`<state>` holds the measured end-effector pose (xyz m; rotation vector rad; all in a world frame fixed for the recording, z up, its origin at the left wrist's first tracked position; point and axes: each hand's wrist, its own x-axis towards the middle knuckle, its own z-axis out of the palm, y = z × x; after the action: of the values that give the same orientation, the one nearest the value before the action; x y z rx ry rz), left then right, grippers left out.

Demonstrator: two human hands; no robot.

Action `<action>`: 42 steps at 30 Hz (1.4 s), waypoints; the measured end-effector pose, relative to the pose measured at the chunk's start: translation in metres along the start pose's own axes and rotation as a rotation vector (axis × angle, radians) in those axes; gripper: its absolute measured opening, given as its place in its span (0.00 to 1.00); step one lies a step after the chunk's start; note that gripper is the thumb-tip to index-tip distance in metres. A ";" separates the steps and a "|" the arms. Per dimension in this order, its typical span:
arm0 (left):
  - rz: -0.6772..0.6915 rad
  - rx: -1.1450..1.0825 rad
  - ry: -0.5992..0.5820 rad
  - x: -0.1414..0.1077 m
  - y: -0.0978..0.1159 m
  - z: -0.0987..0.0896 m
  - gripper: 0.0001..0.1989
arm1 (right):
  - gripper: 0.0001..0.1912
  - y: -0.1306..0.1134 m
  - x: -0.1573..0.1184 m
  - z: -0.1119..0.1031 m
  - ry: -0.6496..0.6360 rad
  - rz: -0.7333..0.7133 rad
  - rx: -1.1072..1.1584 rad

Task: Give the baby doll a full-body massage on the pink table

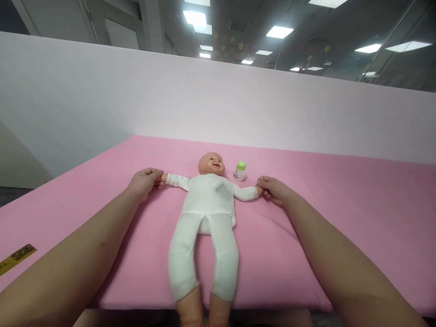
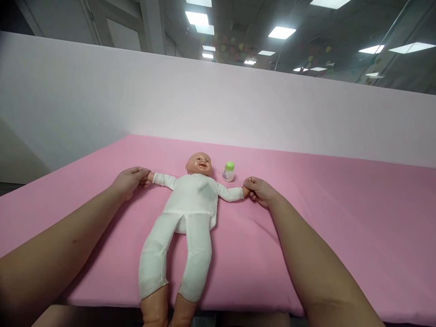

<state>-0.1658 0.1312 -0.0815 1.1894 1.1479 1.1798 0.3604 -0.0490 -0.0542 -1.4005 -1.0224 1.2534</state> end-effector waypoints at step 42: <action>-0.001 -0.008 -0.116 -0.010 0.006 -0.013 0.28 | 0.10 -0.009 -0.006 0.009 -0.034 0.029 -0.116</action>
<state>-0.1794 0.1219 -0.0755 1.2348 1.0550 1.0991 0.3507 -0.0524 -0.0445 -1.4918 -1.1171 1.2594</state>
